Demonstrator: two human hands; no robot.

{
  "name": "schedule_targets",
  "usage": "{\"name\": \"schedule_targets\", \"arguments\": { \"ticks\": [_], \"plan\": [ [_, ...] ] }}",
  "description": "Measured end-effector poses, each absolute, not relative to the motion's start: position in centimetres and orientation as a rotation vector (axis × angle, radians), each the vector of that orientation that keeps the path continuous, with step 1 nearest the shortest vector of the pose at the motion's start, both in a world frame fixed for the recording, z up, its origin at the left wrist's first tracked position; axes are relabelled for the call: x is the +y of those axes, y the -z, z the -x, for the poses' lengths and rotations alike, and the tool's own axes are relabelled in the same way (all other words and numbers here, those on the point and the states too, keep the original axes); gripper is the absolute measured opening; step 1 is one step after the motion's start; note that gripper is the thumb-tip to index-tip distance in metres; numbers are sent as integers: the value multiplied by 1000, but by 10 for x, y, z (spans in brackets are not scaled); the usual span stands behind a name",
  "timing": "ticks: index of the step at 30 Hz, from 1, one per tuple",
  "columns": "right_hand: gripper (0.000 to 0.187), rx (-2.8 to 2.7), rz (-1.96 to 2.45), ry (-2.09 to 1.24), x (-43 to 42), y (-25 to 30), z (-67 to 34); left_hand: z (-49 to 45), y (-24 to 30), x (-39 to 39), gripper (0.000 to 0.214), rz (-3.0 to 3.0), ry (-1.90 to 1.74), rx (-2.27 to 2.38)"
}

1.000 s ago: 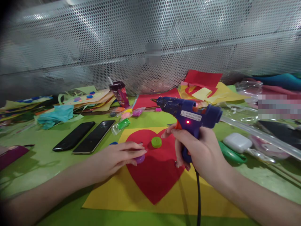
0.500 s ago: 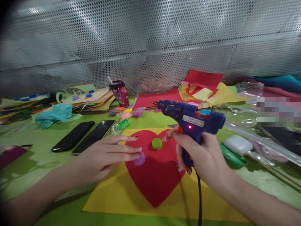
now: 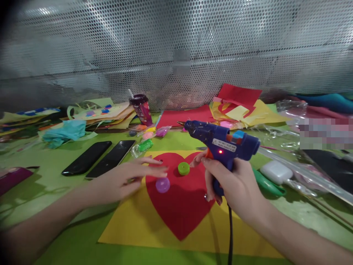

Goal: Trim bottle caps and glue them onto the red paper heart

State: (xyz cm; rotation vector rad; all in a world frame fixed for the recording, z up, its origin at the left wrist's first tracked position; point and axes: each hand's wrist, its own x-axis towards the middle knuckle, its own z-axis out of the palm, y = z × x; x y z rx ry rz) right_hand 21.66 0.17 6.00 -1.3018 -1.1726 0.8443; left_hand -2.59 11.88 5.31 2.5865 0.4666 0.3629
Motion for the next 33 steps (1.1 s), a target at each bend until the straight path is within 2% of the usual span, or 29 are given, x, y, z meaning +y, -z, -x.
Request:
{"name": "schedule_targets", "arguments": {
  "ticks": [6,10,14,19,23,28,33],
  "plan": [
    [30,-1204,1299,-836,3,-62,-216,37,-70,140,43,-2373,-749,1059],
    [30,-1207,1299,-834,2,-61,-217,47,-74,149,32,-2562,-476,1122],
    [33,-1185,1325,-839,3,-58,-218,51,-72,149,38,-2649,-117,993],
    [34,-1213,1336,-846,3,-57,-217,51,-71,152,28,-2659,37,910],
    [35,-1206,1376,-861,0,-61,-213,49,-69,152,30,-2675,1,873],
    [30,-1174,1354,-837,-2,-63,-211,48,-68,155,45,-2630,-207,1030],
    [42,-1172,1374,-936,4,-61,-215,47,-70,208,30,-2603,-494,1342]
  ]
}}
